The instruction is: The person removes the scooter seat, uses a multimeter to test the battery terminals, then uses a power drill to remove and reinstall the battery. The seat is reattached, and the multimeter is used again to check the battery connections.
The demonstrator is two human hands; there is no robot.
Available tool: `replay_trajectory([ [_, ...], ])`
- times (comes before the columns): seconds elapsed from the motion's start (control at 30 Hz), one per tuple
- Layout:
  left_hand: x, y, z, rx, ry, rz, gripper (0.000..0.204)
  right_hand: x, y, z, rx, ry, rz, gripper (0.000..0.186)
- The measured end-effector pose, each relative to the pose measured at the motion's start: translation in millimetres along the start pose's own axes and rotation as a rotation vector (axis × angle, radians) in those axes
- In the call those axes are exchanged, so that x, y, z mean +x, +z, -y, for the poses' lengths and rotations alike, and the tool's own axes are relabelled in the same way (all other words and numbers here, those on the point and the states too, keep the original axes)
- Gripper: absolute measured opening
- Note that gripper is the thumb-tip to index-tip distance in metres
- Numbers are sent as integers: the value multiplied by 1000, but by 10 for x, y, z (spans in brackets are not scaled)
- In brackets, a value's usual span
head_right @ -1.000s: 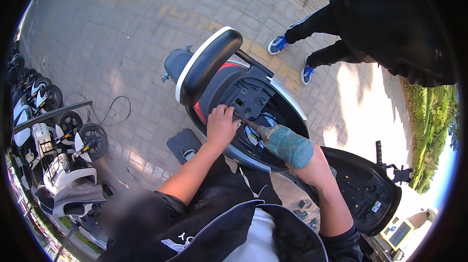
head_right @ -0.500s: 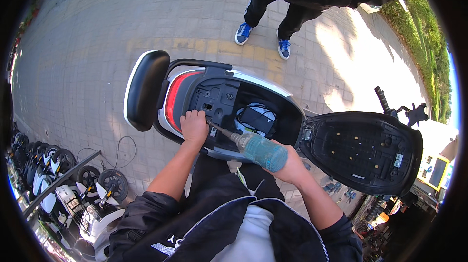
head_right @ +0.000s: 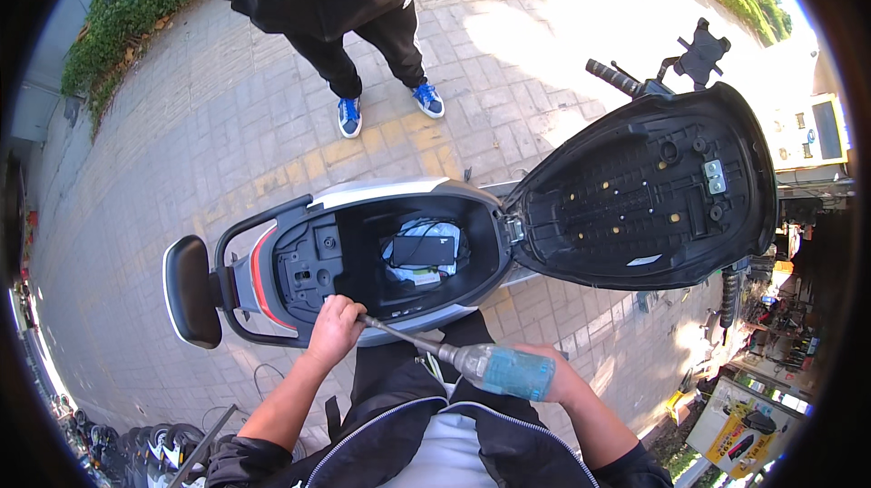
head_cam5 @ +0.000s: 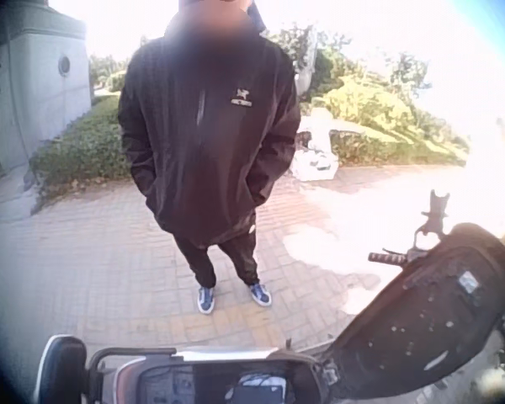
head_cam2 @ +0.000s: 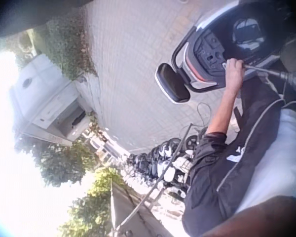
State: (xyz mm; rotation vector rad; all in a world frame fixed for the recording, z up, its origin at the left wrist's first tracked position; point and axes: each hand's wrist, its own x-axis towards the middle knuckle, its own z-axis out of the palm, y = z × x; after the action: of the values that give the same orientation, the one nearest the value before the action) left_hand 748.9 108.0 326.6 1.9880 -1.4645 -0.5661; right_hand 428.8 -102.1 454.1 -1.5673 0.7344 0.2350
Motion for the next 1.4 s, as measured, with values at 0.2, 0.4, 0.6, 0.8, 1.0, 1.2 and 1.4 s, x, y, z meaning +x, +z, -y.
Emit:
replay_trajectory([
  [0.2, 204, -49, -758, -341, -95, 216, 28, -720, -592, -748, -336, -326, -65, 55],
  [0.4, 412, -119, -1460, -665, -219, 323, 28, -1278, -919, -1203, 334, 132, -193, 65],
  [0.6, 140, 288, -1661, -1706, -526, 176, 22, -1560, -1151, -1541, 319, -35, -130, 70],
  [0.8, 10, 564, -1773, -1645, -526, -10, 25, -1559, -1173, -1485, 970, -57, -52, 75],
  [1.0, 689, 1186, -1224, -1149, -1097, 99, 46, -1537, -1145, -1472, 363, 14, -233, 79],
  [1.2, 253, 1239, -1637, -1430, -1019, 276, 40, -1904, -1043, -1676, 344, -23, -357, 81],
  [1.4, -17, 981, -2172, -1603, -834, 413, 60, -1699, -858, -1718, -18, -109, -347, 64],
])
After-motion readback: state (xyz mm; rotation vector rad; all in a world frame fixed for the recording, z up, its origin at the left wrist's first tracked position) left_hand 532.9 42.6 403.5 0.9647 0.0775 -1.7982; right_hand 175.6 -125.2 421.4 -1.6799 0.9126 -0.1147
